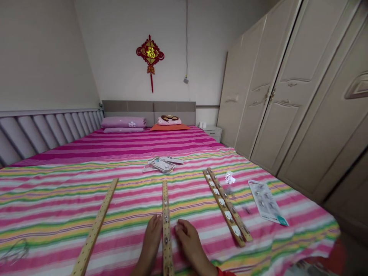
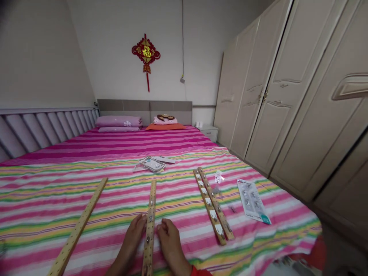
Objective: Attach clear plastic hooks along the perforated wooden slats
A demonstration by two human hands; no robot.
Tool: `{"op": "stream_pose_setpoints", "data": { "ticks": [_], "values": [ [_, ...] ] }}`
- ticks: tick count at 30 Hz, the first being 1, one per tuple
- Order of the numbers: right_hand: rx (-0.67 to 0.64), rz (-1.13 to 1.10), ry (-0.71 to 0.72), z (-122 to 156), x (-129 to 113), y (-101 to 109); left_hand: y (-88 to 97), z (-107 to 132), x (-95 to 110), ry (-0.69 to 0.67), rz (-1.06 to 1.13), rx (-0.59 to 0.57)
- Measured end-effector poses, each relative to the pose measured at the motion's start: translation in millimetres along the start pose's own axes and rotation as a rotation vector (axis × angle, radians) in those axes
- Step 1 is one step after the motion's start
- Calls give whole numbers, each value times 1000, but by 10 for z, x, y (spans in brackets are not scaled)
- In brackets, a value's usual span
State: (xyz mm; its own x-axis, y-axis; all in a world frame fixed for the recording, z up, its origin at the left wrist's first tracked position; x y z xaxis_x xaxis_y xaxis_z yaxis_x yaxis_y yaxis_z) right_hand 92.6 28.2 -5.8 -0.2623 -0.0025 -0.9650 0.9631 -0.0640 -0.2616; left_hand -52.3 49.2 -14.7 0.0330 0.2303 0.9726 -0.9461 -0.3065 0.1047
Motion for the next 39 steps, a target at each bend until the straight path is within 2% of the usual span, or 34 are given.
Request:
{"op": "stream_pose_setpoints", "data": {
  "ticks": [3, 5, 9, 13, 15, 17, 21, 28, 32, 39],
  "values": [
    [-75, -20, -7, 140, -126, 276, 100, 6, -78, 124, 293, -33],
    [-43, 21, 33, 193, -284, 562, 154, 23, -90, 195, 425, -62],
    [191, 157, 181, 144, -681, 1346, 220, 64, -56, 255, 471, -88],
    [470, 219, 263, 5, -921, 2182, 226, 78, -37, 251, 456, -107],
    [538, 327, 298, -85, -969, 2480, 219, 75, -40, 258, 438, -89],
    [517, 468, 315, -217, -993, 2646, 207, 70, -38, 250, 423, -91],
    [412, 625, 319, -625, -1043, 2670, 202, 54, -45, 254, 417, -87],
    [360, 760, 293, -1346, -1121, 2542, 244, -22, -166, 206, 380, -120],
    [337, 822, 265, -1539, -1091, 2533, 251, -83, -240, 184, 380, -132],
    [259, 919, 243, -1657, -1060, 2478, 258, -92, -266, 176, 394, -119]
  ]
}}
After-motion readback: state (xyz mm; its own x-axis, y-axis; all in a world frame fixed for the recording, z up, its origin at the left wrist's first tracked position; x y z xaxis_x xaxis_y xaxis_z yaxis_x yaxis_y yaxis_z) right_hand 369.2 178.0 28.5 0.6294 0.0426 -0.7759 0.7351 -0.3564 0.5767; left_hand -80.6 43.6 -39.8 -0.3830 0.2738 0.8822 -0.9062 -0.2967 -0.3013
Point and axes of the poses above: each hand's wrist, its own z-axis away from the middle knuckle, its own y-axis out of the back of the hand, x = y × z, the point moved 2 cm from there along -z, towards the middle knuckle, and after that the axes turned 9 degrees about -z, right-handed, at the moved point
